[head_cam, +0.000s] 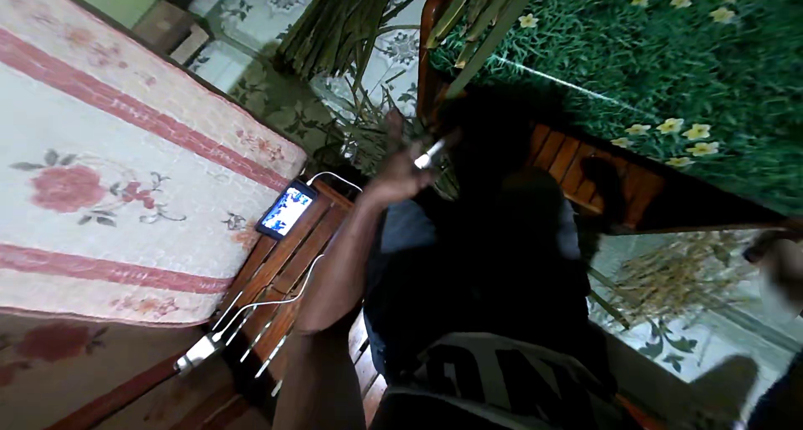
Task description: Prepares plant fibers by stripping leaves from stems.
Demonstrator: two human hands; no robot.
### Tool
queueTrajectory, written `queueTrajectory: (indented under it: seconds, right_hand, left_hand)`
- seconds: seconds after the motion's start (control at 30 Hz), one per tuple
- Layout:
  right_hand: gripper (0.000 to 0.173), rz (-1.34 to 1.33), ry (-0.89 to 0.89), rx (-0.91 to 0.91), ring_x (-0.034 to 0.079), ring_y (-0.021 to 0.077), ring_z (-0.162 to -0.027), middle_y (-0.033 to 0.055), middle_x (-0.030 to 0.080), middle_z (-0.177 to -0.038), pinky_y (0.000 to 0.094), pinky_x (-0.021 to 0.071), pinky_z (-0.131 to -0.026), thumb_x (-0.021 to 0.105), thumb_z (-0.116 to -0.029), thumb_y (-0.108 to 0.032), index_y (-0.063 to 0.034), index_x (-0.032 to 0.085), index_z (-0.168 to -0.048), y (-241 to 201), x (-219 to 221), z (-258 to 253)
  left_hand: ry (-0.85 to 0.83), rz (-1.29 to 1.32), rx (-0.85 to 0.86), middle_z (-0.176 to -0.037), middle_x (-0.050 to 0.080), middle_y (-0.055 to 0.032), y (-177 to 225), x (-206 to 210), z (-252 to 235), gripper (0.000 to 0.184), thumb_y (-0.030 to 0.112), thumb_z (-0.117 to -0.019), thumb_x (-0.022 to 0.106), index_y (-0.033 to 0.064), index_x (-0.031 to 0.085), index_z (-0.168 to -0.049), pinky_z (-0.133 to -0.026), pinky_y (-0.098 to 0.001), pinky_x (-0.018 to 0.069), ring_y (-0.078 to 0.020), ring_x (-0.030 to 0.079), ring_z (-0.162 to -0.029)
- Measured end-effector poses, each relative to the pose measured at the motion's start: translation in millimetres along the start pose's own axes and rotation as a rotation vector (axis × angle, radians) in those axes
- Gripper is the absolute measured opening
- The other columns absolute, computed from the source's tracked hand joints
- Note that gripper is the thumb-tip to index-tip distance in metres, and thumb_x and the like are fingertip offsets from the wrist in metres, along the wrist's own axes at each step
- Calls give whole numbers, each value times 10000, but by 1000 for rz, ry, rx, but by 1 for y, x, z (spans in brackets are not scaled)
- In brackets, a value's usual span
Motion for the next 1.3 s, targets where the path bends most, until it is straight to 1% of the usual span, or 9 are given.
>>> queueTrajectory:
  seconds: [0.13, 0.23, 0.3, 0.43, 0.63, 0.87, 1.03, 1.17, 1.3]
  right_hand:
    - [176, 279, 38, -63, 609, 20, -686, -117, 639, -827, 236, 551, -652, 663, -935, -350, -189, 679, -1002, -48, 60, -44]
    - [189, 333, 83, -246, 624, 14, -763, -95, 624, -948, 251, 578, -706, 616, -977, -301, -144, 645, -1077, -116, 110, -60]
    - [136, 253, 75, -390, 662, 16, -787, -131, 651, -956, 257, 607, -735, 593, -1002, -251, -175, 602, -1114, -150, 141, -65]
    - [148, 155, 45, -361, 672, 67, -750, -54, 666, -931, 294, 619, -707, 570, -1000, -148, -106, 532, -1137, -155, 204, -64]
    - [206, 210, -118, -73, 658, 142, -701, 66, 723, -938, 329, 580, -626, 576, -1022, -157, -31, 676, -1151, -72, 285, -42]
    - [341, 54, -435, 177, 689, 124, -764, 80, 716, -1050, 275, 590, -637, 479, -1069, -202, -35, 578, -1349, -46, 333, -1]
    - [286, 441, -416, -428, 680, 66, -987, 46, 727, -1096, 262, 572, -898, 501, -1056, -211, -59, 717, -1164, -123, 304, 19]
    - [350, 831, -372, -647, 601, 330, -1226, 148, 645, -1323, 569, 450, -1052, 517, -1045, -262, -56, 684, -1274, -126, 291, -32]
    - [271, 891, -630, -367, 716, 214, -830, 46, 748, -972, 505, 588, -748, 592, -1021, -313, -134, 754, -1145, -82, 311, -61]
  left_hand:
    - [-152, -251, -55, -1353, 634, -180, -22, 58, -10, 691, 429, -954, 717, 174, 451, -1538, -1022, -587, 506, -339, 635, -1211]
    - [11, -114, -88, -964, 706, -150, -39, 57, -10, 442, 470, -1048, 542, 117, 669, -1282, -753, -493, 581, -275, 690, -828]
    - [63, 275, -106, -640, 508, -10, -52, 65, -2, 432, 497, -1077, 454, 114, 655, -1082, -461, -256, 422, -104, 455, -480]
    - [-135, 792, -109, -716, 603, 21, -44, 106, 20, 243, 284, -1070, 519, 73, 621, -1134, -502, -213, 491, -53, 539, -548]
    - [-409, 1291, 121, -665, 611, 4, 5, 153, 45, 456, 540, -1023, 517, 122, 642, -1158, -454, -200, 482, -61, 549, -492]
    - [-126, 1272, 68, -713, 639, 17, -25, 101, 40, 425, 469, -1080, 366, 181, 645, -1217, -538, -246, 530, -70, 573, -557]
    - [-59, 1229, 135, -595, 575, 57, -45, 50, 45, 423, 511, -1057, 444, 181, 674, -1191, -423, -201, 441, -43, 478, -426]
    - [-70, 1236, 153, -599, 577, 45, -48, 34, 48, 462, 528, -1075, 364, 201, 676, -1167, -423, -206, 450, -53, 488, -429]
    - [-29, 1211, 178, -583, 561, 37, -48, 15, 44, 481, 515, -1085, 353, 172, 682, -1159, -423, -209, 454, -59, 487, -420]
Point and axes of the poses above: each hand's wrist, its own z-axis away from the middle knuckle, its own x-axis out of the palm, y = z × x, the point moved 8 cm from there along -z, towards the middle knuckle
